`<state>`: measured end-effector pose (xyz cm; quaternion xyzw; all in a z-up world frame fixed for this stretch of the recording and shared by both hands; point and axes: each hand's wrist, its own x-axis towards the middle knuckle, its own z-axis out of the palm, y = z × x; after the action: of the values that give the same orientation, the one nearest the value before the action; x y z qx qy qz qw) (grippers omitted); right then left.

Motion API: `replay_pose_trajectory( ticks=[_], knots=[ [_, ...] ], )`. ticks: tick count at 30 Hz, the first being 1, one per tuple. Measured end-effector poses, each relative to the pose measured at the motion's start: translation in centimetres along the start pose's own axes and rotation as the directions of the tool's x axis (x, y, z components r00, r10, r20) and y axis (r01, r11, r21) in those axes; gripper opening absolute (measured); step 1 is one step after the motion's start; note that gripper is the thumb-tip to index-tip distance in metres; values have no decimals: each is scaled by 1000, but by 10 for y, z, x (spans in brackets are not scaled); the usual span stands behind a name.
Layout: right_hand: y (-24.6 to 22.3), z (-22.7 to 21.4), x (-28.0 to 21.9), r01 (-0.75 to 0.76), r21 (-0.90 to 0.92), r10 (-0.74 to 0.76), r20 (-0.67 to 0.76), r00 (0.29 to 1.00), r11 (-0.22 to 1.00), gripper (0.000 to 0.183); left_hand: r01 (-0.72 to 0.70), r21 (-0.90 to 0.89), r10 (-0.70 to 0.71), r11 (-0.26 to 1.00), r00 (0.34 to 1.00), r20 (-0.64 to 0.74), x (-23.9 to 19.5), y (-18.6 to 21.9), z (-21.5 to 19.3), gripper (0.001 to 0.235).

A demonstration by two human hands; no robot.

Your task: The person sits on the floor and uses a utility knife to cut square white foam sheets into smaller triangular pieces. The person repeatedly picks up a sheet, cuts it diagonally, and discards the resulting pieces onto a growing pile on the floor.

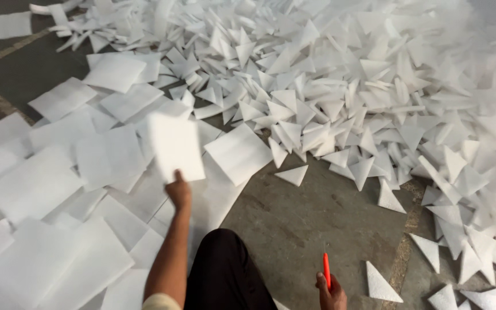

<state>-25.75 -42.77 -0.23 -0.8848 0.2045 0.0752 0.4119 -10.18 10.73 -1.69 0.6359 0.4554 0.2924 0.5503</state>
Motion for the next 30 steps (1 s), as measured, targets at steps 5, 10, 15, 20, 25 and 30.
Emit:
replay_pose_trajectory(
  ticks=[5,10,15,20,25,30],
  knots=[
    [-17,-4,-19,-11,-48,13,54,998,999,57,236,-516,-260,824,965,25,-31,-14,-107,58],
    [-33,-7,-36,23,6,-24,61,998,1000,47,252,-512,-152,821,961,229,-115,-13,-94,55],
    [-35,-13,-52,309,129,-291,-141,946,942,35,-463,-213,501,860,693,518,-250,11,-55,48],
    [-52,-36,-90,243,527,-153,-208,966,815,31,-686,5,245,728,266,932,-342,32,-84,53],
    [-77,-50,-134,321,614,-252,-199,947,721,37,-870,-122,345,477,57,937,-351,32,-116,62],
    [-110,-61,-178,268,540,-255,-100,962,798,38,-877,-103,520,470,181,835,-353,37,-131,65]
  ],
)
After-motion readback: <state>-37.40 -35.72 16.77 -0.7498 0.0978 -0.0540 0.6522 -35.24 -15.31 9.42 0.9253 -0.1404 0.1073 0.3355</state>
